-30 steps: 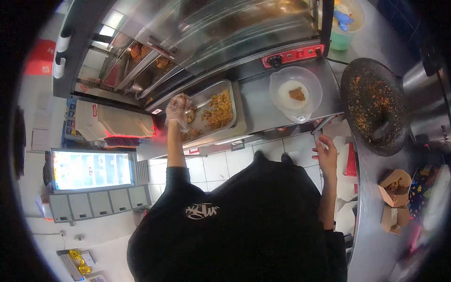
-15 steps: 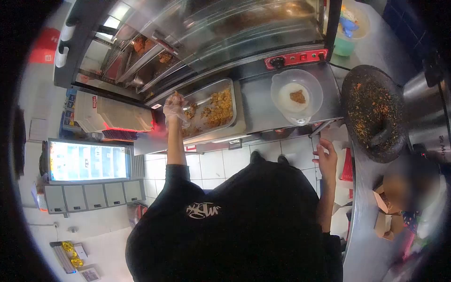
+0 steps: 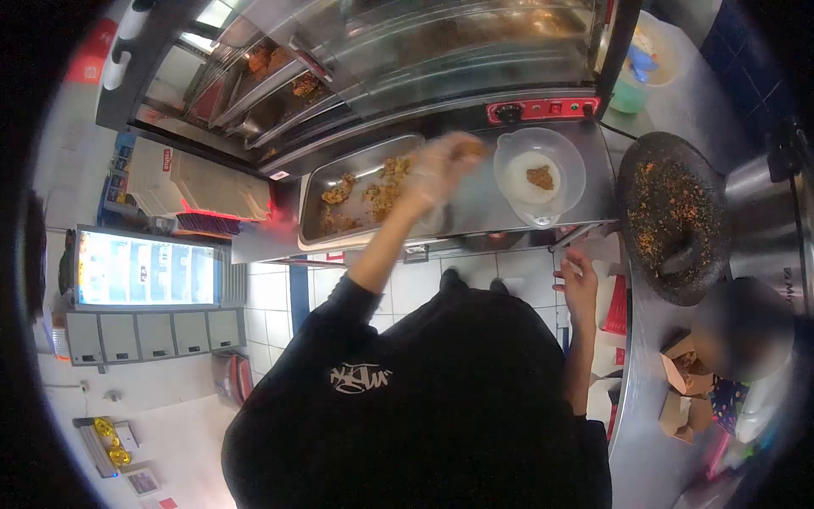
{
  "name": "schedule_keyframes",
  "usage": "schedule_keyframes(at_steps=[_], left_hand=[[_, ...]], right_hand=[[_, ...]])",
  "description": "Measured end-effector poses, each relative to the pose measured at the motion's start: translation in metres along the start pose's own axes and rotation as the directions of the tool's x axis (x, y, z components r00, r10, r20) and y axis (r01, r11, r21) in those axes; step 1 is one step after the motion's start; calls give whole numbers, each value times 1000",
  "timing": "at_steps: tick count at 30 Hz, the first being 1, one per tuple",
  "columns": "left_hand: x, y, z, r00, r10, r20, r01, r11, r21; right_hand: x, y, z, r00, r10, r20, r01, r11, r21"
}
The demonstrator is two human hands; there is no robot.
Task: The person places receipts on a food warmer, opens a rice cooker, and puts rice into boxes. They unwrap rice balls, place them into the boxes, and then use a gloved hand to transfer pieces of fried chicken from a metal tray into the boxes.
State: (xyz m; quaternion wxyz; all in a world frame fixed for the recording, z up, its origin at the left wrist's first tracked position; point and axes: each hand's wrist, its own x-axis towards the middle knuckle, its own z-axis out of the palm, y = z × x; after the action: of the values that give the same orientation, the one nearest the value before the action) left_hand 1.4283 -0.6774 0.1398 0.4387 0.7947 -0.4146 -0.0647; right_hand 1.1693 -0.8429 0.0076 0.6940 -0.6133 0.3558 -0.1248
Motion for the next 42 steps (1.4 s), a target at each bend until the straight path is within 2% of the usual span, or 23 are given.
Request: schedule_keyframes(at_steps=[4, 6, 10, 11, 13, 14, 15, 16, 18, 19, 21, 24, 25, 26, 28, 32, 33, 34, 35, 38, 40, 41, 42], left_hand=[[9, -3, 46, 992, -18, 128, 23, 999, -37], [4, -1, 45, 996, 58, 68, -73, 964, 256], [-3, -30, -11, 978, -33, -208, 115, 911, 395], [-3, -46, -31, 960, -150, -238, 251, 837, 486], [-27, -93, -73, 922, -31, -387, 231, 845, 483], [-27, -105, -96, 951, -260, -168, 269, 428, 862], [-43, -124, -107, 879, -322, -351, 476, 552, 685], [-68, -225, -124, 933, -160, -323, 361, 437, 824], [-81, -195, -130, 906, -360, -223, 368, 409, 835], [-87, -195, -128, 913, -356, -199, 346, 420, 839], [-96, -199, -123, 922, -313, -228, 367, 524, 768], [-108, -334, -148, 941, -296, -167, 336, 736, 589], [-105, -293, -138, 969, -141, -201, 244, 633, 735], [-102, -264, -136, 972, -133, -193, 233, 632, 739], [-95, -246, -138, 956, -218, -196, 283, 858, 429], [-73, -274, -162, 953, 14, -301, 119, 901, 416], [-63, -278, -168, 914, -184, -360, 216, 975, 50], [-57, -260, -170, 855, -385, -346, 276, 905, -324], [-63, -245, -160, 917, -113, -383, 177, 975, 135], [-62, -258, -177, 955, -116, -274, 212, 911, 353], [-67, -206, -170, 951, -224, -213, 182, 963, -201], [-73, -186, -162, 942, -231, -242, 188, 964, -188], [-77, -171, -153, 887, -345, -307, 158, 851, -500]], right_hand=[[-3, 1, -1, 1000, 12, -6, -12, 1000, 5], [-7, 0, -5, 1000, 8, -21, -7, 1000, 13], [-10, 7, -14, 998, -15, -57, 16, 1000, 20], [-8, 13, -17, 998, -17, -66, 18, 1000, 24], [-8, 19, -21, 996, -21, -82, 23, 999, 28], [-9, 19, -22, 997, -33, -72, 34, 999, 22], [-12, 12, -20, 996, -13, -87, 14, 1000, 18], [-13, 12, -19, 993, -2, -116, 5, 1000, 24], [-10, 14, -18, 996, -4, -94, 5, 1000, 7], [-9, 13, -17, 993, 5, -117, -4, 1000, 12], [-11, 13, -15, 994, -61, -88, 61, 998, -1], [-14, 5, -11, 991, -72, -109, 72, 997, 0], [-15, 2, -9, 989, -70, -129, 69, 998, -8], [-16, 2, -10, 988, -70, -137, 71, 998, 1], [-17, 3, -10, 987, -65, -145, 67, 998, 9], [-21, 6, -16, 985, -74, -158, 76, 997, 7], [-22, 8, -17, 984, -76, -160, 78, 997, 3], [-22, 9, -18, 984, -80, -156, 81, 997, -2], [-22, 10, -19, 986, -87, -139, 87, 996, -2], [-17, 24, -18, 986, -80, -149, 88, 995, 50], [-16, 22, -17, 989, -54, -137, 64, 996, 68], [-16, 20, -17, 992, -48, -115, 55, 997, 55], [-15, 20, -15, 995, -55, -86, 60, 997, 54]])
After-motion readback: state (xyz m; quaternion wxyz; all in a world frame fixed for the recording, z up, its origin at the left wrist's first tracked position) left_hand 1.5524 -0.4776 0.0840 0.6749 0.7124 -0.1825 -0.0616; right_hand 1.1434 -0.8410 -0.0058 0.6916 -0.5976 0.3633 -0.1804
